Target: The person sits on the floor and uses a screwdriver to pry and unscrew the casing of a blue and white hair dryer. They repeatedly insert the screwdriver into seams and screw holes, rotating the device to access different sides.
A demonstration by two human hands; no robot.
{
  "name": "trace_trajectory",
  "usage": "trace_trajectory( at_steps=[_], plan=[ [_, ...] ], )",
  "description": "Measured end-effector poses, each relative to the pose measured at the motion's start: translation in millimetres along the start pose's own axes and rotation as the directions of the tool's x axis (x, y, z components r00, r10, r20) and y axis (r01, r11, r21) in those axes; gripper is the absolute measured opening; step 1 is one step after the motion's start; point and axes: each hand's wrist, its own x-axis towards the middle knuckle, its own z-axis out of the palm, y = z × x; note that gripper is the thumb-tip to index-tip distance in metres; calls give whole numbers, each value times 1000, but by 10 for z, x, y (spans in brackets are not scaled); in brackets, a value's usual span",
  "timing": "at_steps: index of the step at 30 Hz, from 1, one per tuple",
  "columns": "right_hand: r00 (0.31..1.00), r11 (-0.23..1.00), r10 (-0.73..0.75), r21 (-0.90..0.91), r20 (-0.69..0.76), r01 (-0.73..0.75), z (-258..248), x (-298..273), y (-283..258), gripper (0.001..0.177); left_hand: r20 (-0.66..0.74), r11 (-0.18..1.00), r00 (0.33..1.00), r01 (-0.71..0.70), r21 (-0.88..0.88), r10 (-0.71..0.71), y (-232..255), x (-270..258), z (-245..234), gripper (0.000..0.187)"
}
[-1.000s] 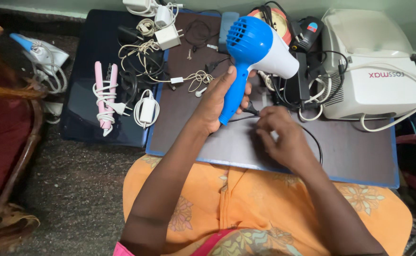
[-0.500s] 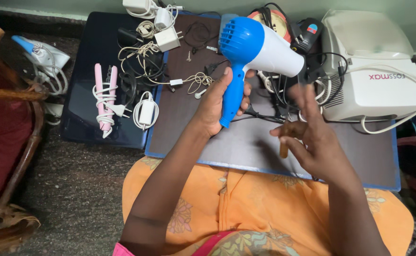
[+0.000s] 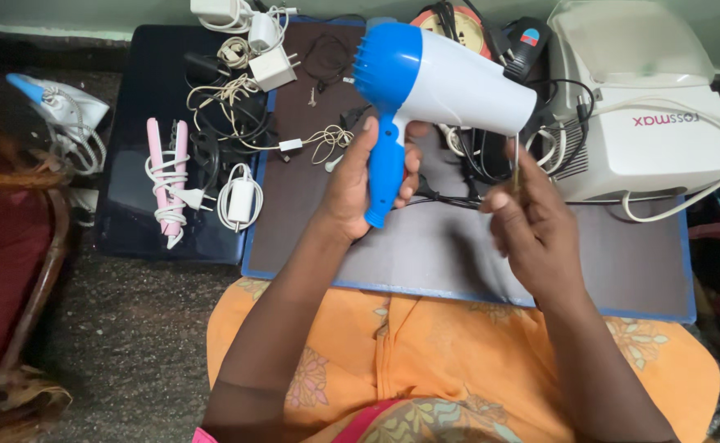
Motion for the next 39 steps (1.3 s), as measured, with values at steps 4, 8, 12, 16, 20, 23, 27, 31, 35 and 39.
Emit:
trace_trajectory(
  at_steps=[4,8,12,16,20,23,27,31,35,39],
  plan=[
    [944,857,-316,-455,-94,242,-102,20,-145,47,-3,999,1000,-26,26,26,0,0,16,66],
    [893,679,-438,-690,-107,251,-200,-63,-346,47,-36,995,999,-18,96,22,-46,29,41,67],
    [892,700,-452,-620,0,354,-122,-135,-420,37,-5,985,1000,-16,169,17,-111,32,92,64],
    [878,662,-477,-637,46,393,52,-170,-379,30,11,964,1000,-24,266,22,-173,5,148,58],
    [871,664,-486,-618,71,421,104,-163,-379,28,13,927,999,-32,375,30,-190,-7,163,57],
    [858,594,-500,-676,116,437,93,-150,-421,26,-7,908,999,-32,419,38,-210,10,164,55],
    [828,490,-534,-737,169,466,89,-171,-483,27,-47,875,998,-7,485,34,-258,34,147,48],
    [808,405,-557,-785,195,468,94,-200,-503,28,0,829,997,-66,555,79,-281,18,141,43],
    [831,380,-518,-816,202,436,47,-209,-392,27,18,739,988,-127,662,153,-267,17,158,42],
    [966,878,-243,-403,87,257,-21,-79,-134,19,28,630,971,-176,756,238,-258,12,200,44]
  ],
)
